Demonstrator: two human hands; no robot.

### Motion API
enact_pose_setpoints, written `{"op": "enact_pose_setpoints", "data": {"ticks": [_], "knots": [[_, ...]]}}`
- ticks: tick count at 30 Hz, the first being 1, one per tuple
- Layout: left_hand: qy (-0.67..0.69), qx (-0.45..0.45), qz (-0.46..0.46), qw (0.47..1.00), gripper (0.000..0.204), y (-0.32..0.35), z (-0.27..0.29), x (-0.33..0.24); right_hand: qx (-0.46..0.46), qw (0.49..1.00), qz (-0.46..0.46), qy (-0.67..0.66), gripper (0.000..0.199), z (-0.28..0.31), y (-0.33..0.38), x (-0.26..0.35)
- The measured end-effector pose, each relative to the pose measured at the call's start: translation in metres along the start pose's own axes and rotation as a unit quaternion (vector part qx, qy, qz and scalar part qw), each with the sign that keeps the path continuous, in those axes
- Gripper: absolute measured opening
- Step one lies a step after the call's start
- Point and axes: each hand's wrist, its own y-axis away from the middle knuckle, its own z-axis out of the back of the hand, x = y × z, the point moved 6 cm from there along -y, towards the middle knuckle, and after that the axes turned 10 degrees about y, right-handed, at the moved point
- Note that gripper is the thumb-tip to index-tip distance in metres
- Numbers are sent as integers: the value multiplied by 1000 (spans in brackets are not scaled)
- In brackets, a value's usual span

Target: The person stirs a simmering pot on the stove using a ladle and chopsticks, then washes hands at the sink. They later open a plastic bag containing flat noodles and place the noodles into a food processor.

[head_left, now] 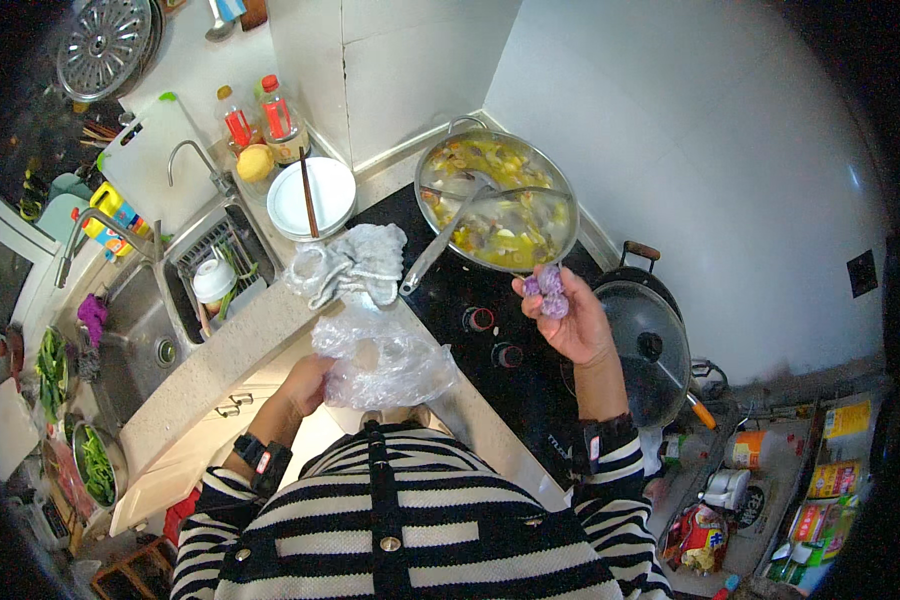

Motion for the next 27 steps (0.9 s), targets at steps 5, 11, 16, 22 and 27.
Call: {"op": "enact_pose_setpoints", "data": {"ticks": [5,11,16,22,27], "knots": [[22,-42,-7,999,29,15,3,-3,-14,993,18,113,33,-19,-29,32],[97,-66,-58,991,29,24,15,0,-113,856,46,502,34,-16,-81,61],[80,-48,-45,995,30,22,30,-14,-218,608,81,759,42,-2,-161,73],[88,-48,-68,993,24,16,60,-46,-203,410,95,884,50,1,-234,66],[95,-39,-49,993,27,6,81,-58,-202,352,88,910,51,3,-244,63]]}}
